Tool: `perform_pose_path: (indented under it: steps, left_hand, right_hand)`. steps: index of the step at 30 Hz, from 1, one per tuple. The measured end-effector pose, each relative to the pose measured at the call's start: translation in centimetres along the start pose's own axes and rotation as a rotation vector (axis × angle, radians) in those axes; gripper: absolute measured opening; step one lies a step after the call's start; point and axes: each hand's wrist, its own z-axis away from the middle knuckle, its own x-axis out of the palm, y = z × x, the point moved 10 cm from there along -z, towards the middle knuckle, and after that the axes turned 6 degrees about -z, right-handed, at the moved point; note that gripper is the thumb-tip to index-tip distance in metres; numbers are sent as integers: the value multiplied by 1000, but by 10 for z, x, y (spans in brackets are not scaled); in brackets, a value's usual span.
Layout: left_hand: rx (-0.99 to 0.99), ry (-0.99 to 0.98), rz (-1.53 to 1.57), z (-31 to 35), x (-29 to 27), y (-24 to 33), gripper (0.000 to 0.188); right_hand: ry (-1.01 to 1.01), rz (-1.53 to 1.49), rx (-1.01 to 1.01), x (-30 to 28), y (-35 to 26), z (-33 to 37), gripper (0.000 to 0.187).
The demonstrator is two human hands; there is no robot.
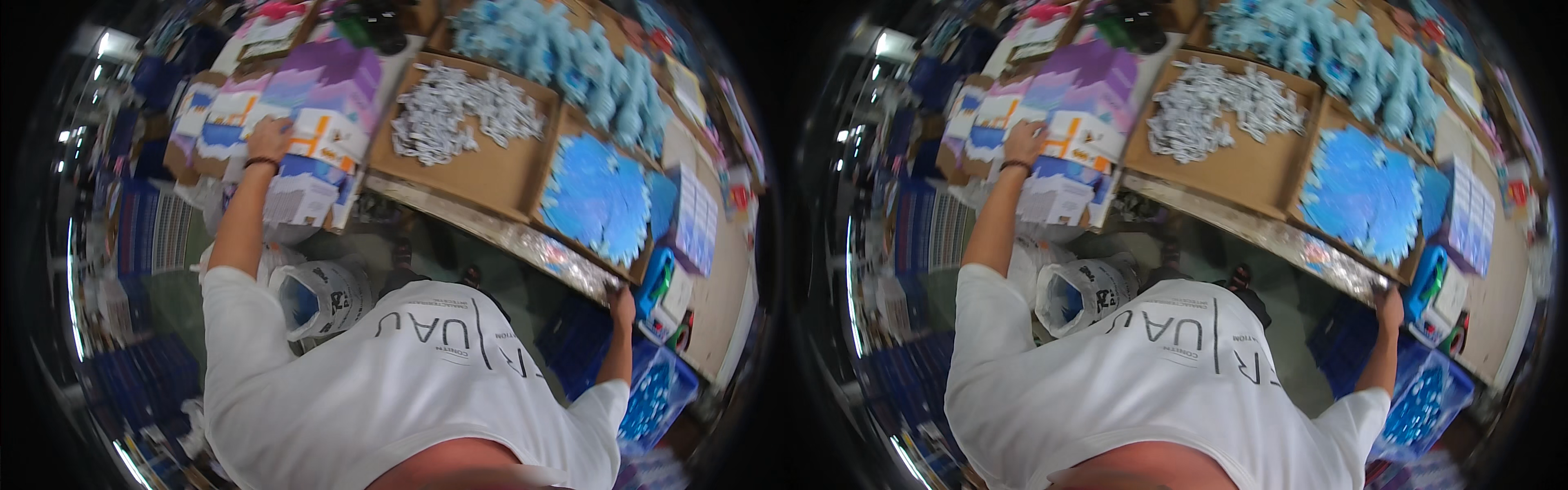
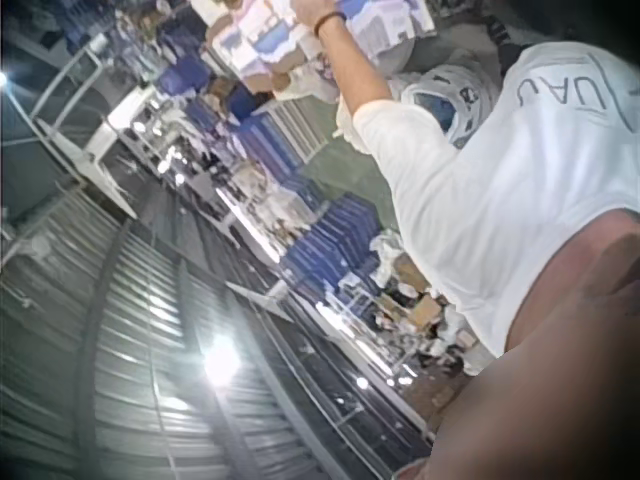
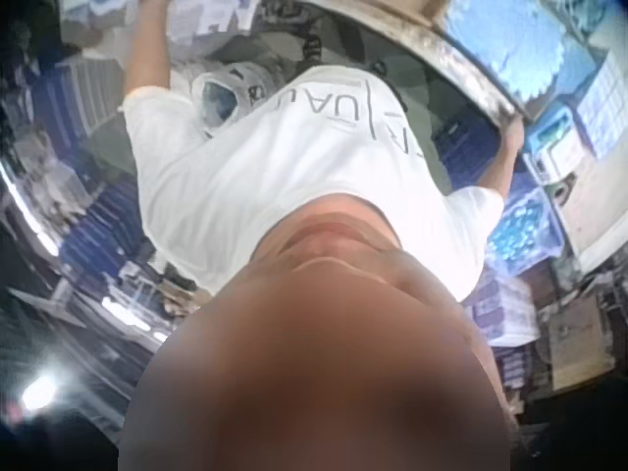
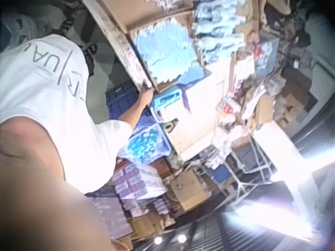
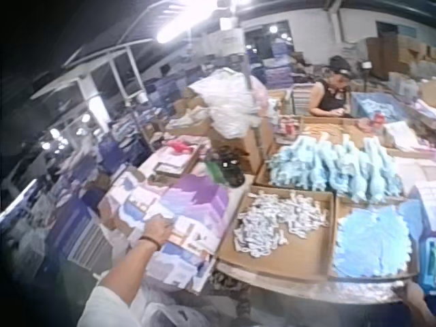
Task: The person moves stacks of boxes and corrugated paper sheets, then folds and ties individual paper items with string. The person handles boxes, corrugated sheets, and small paper products, using string to tie them.
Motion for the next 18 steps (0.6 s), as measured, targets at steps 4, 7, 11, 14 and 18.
perform_pose_path:
  steps: [4,7,11,14,18]
  left_hand:
    - [298,214,1,0,-40,24,16]
    - [416,200,66,-2,-41,16,14]
    - [470,38,352,-6,-21,-6,18]
    - [519,-77,462,-9,-10,-19,22]
    - [573,-118,549,-13,-8,-26,25]
  right_hand:
    - [163,-345,25,-4,18,7,33]
    - [15,-1130,257,28,-8,39,17]
    - [-1,-1653,210,39,-194,103,9]
    - [-190,-1511,114,34,-374,126,13]
    - [-256,-1108,-354,-11,-599,146,18]
